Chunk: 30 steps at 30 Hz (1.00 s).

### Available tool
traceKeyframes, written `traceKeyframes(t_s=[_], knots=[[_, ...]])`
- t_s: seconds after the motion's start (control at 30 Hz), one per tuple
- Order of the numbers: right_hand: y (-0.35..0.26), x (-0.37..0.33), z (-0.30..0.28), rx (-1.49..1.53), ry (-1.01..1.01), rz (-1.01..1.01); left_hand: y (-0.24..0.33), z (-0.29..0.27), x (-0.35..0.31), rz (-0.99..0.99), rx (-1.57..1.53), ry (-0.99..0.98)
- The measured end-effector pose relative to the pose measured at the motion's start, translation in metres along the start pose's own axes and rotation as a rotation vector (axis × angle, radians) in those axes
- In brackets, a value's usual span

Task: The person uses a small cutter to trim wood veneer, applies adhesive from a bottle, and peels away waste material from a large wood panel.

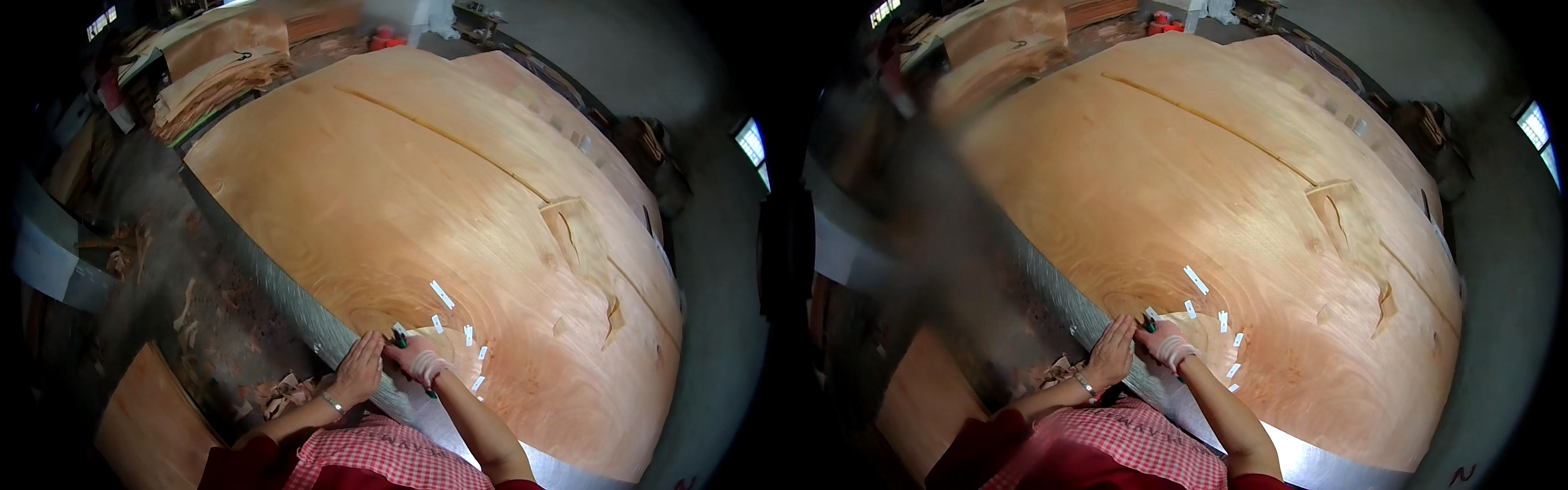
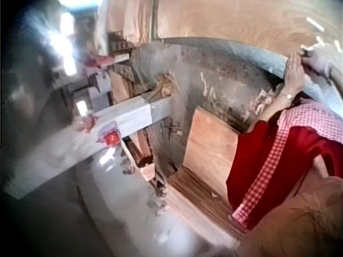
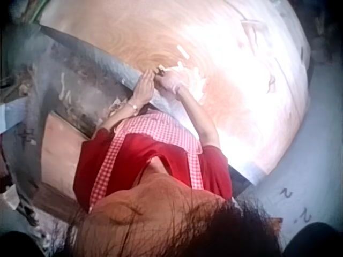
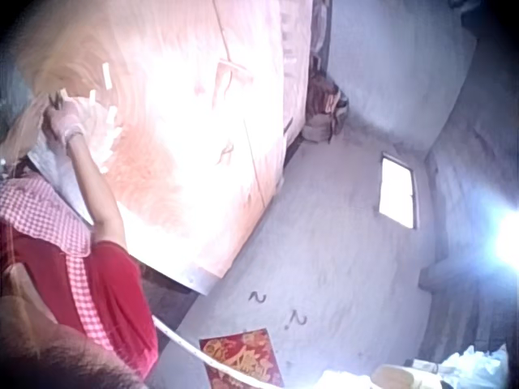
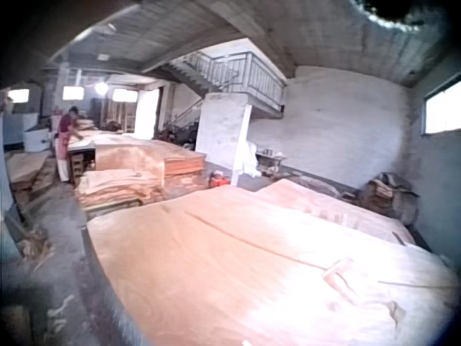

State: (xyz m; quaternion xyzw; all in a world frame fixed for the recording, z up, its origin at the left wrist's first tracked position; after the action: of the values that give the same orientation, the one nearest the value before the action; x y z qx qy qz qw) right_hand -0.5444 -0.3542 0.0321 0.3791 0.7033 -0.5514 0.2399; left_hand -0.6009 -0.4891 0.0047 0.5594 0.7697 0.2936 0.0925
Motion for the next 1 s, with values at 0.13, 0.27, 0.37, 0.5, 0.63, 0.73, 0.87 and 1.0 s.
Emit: traceKeyframes(t_s=[0.13, 0.27, 0.37, 0.5, 0.63, 0.73, 0.87, 1.0], knots=[[0.022, -0.044, -0.012, 0.226, 0.039, 0.081, -0.005, 0.004, -0.007, 0.029, 0.065, -0.078], [0.063, -0.082, -0.016, 0.329, 0.159, 0.142, 0.004, -0.001, -0.004, 0.034, 0.073, -0.185], [0.092, -0.098, -0.004, 0.348, 0.181, 0.199, 0.009, -0.008, -0.002, 0.082, 0.085, -0.242], [0.132, -0.120, 0.019, 0.221, 0.252, 0.267, 0.009, -0.020, 0.004, 0.146, 0.032, -0.289], [0.155, -0.158, 0.026, -0.023, 0.566, 0.433, -0.033, -0.029, -0.007, 0.002, -0.422, -0.096], [0.180, -0.174, 0.024, -0.043, 0.610, 0.574, -0.073, -0.025, -0.019, -0.519, -1.054, 0.011], [0.171, -0.178, 0.016, -0.092, 0.713, 0.537, -0.042, -0.054, 0.019, -0.202, -0.668, -0.171], [0.148, -0.156, 0.016, -0.043, 0.665, 0.445, 0.030, -0.028, 0.074, 0.379, -0.053, -0.371]])
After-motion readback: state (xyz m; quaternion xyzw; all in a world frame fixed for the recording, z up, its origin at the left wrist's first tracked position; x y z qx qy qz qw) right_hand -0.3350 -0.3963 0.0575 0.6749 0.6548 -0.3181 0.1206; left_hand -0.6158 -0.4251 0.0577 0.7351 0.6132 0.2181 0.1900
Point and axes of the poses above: each hand's wrist, its own x-axis towards the middle knuckle, its own z-axis out of the palm, y = z × x, the point moved 3 cm from there along x, towards the middle knuckle, and after that the axes turned 6 degrees about -y, right-handed, at the moved point
